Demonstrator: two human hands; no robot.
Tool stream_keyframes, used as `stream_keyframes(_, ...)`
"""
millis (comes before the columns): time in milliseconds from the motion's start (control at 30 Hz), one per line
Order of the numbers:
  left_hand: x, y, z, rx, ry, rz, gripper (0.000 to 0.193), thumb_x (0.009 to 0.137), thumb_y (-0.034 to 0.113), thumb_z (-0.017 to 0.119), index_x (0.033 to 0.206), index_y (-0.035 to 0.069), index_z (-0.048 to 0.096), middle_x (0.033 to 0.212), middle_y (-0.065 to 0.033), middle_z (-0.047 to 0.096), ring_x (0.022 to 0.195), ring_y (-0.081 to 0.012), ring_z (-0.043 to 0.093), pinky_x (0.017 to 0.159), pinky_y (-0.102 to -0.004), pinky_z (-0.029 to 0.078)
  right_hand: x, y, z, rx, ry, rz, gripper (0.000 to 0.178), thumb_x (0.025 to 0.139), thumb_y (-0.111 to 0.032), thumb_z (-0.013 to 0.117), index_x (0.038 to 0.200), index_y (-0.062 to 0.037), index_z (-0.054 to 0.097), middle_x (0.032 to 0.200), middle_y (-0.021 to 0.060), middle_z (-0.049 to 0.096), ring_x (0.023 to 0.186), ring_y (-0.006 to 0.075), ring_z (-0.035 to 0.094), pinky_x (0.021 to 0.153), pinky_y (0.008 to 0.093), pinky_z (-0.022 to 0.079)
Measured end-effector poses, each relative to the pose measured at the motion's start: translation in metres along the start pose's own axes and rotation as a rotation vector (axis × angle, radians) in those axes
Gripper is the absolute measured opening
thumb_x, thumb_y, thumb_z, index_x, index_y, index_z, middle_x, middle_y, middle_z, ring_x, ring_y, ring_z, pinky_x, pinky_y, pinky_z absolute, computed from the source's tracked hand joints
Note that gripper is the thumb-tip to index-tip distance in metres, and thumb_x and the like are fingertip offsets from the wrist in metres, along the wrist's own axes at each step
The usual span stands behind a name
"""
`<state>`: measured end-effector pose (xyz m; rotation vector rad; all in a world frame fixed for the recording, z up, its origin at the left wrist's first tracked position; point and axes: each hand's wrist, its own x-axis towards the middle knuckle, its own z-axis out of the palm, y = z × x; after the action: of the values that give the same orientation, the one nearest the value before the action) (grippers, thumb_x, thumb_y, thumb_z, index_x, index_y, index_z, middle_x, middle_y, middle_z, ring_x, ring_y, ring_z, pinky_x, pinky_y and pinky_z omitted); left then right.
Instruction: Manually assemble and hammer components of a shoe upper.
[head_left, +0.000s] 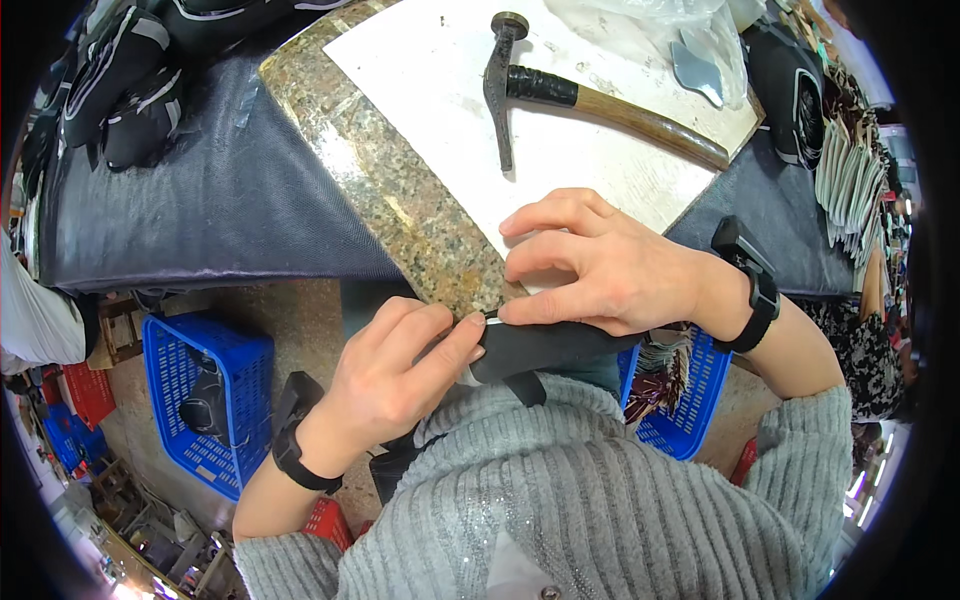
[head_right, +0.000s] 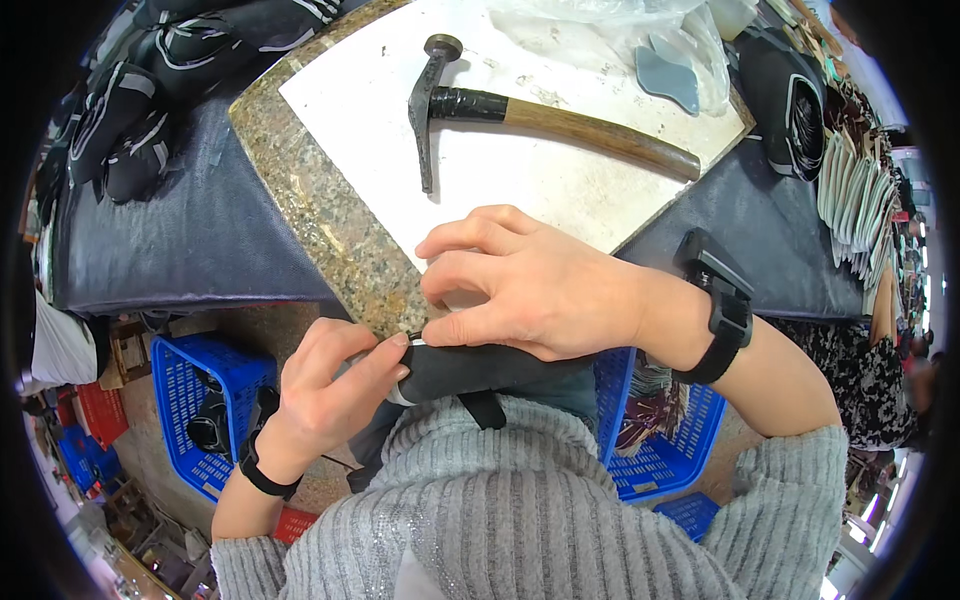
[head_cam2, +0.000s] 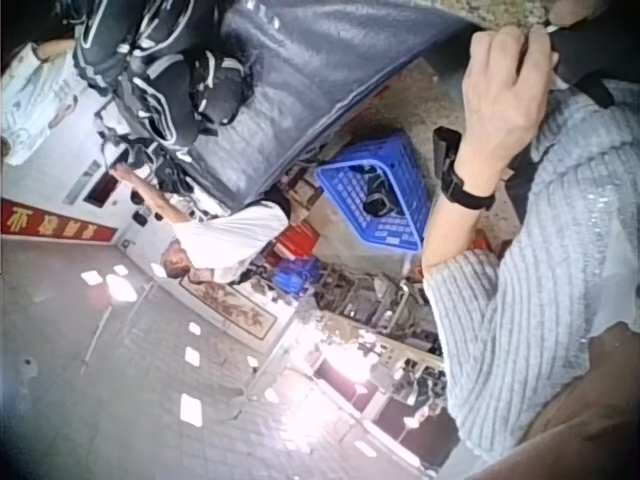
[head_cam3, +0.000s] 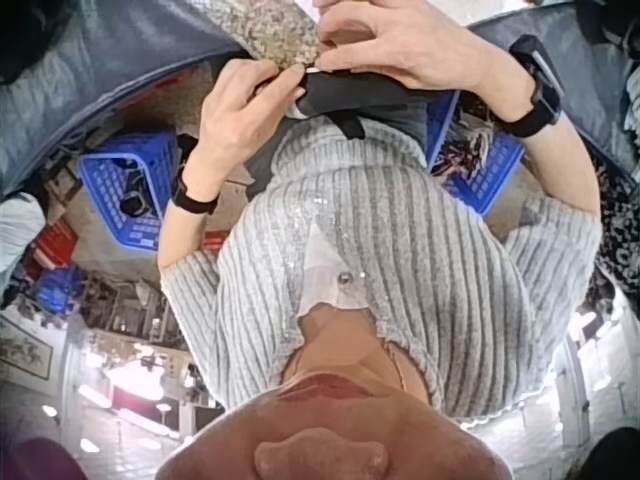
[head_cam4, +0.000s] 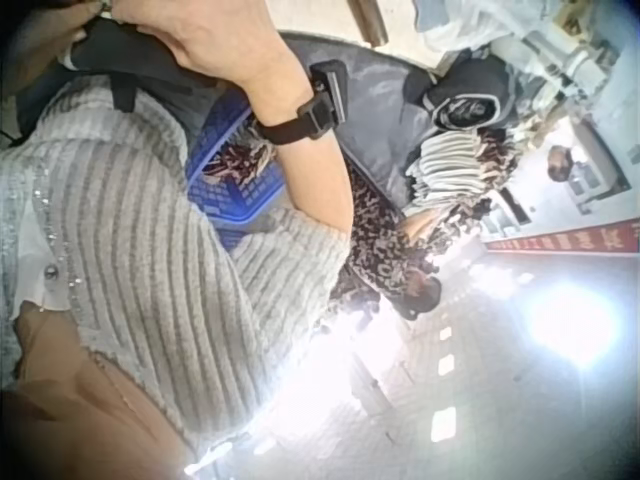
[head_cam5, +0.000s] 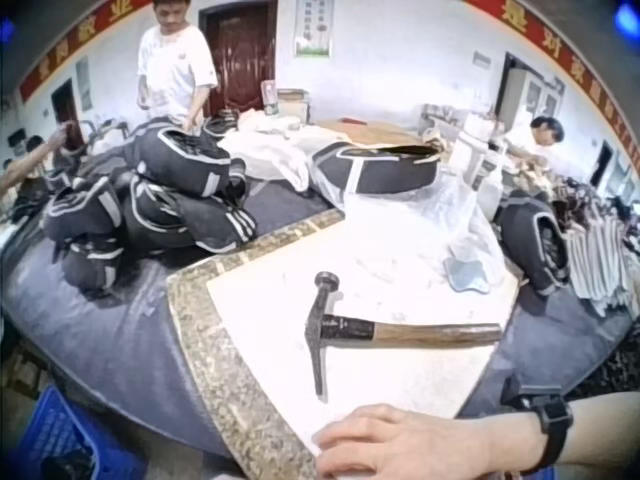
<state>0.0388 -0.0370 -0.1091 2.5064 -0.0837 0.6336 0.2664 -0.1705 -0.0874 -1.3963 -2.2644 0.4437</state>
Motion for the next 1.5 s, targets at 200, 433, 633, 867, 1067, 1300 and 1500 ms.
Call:
stream_keyframes(200, 0.000, -0.001, 0.002, -0.004, 0.009, 0.023, 0.032, 0.071, 0.007, 0.075, 0.102, 0.000, 0.067, 0.087, -0.0088, 0.056, 0.075, -0.0232, 0.057, 0.061, -0.0316, 0.050, 0.000, 0.000, -0.002, -0.042, -0.019, -0.025, 0.031, 0.075, -0.011, 0.063, 0.105, -0.0171, 0.066, 0.109, 0.0049, 0.055, 0.124, 0.0293, 0.046, 0.101, 0.0433, 0.037)
stream_keyframes(433, -0.001, 0.001, 0.000, 0.027, -0.011, 0.030, 0.032, 0.072, 0.007, 0.074, 0.102, 0.000, 0.067, 0.088, -0.0093, 0.056, 0.076, -0.0237, 0.057, 0.061, -0.0311, 0.051, 0.006, 0.014, -0.025, 0.016, 0.254, 0.105, 0.041, 0.080, -0.010, 0.066, 0.120, -0.0068, 0.057, 0.117, 0.0114, 0.055, 0.120, 0.0325, 0.048, 0.101, 0.0438, 0.038)
stream_keyframes(633, 0.000, 0.001, -0.001, 0.023, -0.015, 0.031, 0.033, 0.070, 0.006, 0.071, 0.102, -0.002, 0.067, 0.089, -0.0100, 0.056, 0.077, -0.0236, 0.056, 0.062, -0.0306, 0.051, 0.003, 0.058, -0.037, -0.297, 0.396, 0.458, 0.044, 0.082, -0.004, 0.060, 0.125, -0.0028, 0.052, 0.112, 0.0167, 0.056, 0.105, 0.0343, 0.055, 0.088, 0.0364, 0.047)
stream_keyframes(867, -0.001, 0.000, 0.000, 0.014, -0.003, 0.034, 0.035, 0.066, 0.005, 0.068, 0.101, -0.002, 0.065, 0.088, -0.0099, 0.056, 0.076, -0.0230, 0.056, 0.063, -0.0300, 0.051, 0.014, 0.010, -0.044, -0.205, 0.424, 0.523, 0.022, 0.090, -0.013, 0.059, 0.108, -0.0022, 0.057, 0.079, 0.0168, 0.060, 0.070, 0.0355, 0.060, 0.062, 0.0372, 0.047)
stream_keyframes(1067, -0.004, -0.001, 0.003, -0.013, 0.028, 0.034, 0.042, 0.061, 0.001, 0.077, 0.103, -0.002, 0.067, 0.088, -0.0111, 0.055, 0.072, -0.0254, 0.057, 0.058, -0.0333, 0.049, -0.011, -0.053, -0.043, -0.123, -0.034, 0.498, 0.021, 0.082, -0.023, 0.069, 0.089, -0.0085, 0.055, 0.076, 0.0098, 0.059, 0.062, 0.0302, 0.061, 0.052, 0.0375, 0.047)
stream_keyframes(1300, -0.006, -0.003, 0.002, -0.024, 0.002, 0.047, 0.042, 0.063, 0.002, 0.076, 0.104, -0.002, 0.066, 0.088, -0.0111, 0.055, 0.074, -0.0251, 0.057, 0.059, -0.0330, 0.049, -0.006, -0.066, -0.042, -0.242, -0.182, 0.483, 0.030, 0.078, -0.021, 0.071, 0.094, -0.0052, 0.052, 0.075, 0.0074, 0.055, 0.060, 0.0269, 0.059, 0.049, 0.0374, 0.044)
stream_keyframes(1500, -0.006, 0.000, 0.009, -0.050, 0.139, 0.010, 0.037, 0.063, 0.003, 0.079, 0.097, -0.002, 0.066, 0.086, -0.0107, 0.055, 0.071, -0.0250, 0.057, 0.057, -0.0323, 0.048, -0.006, -0.066, -0.040, -0.215, -0.202, 0.489, 0.028, 0.079, -0.022, 0.071, 0.090, -0.0055, 0.051, 0.073, 0.0075, 0.054, 0.059, 0.0269, 0.059, 0.048, 0.0371, 0.044)
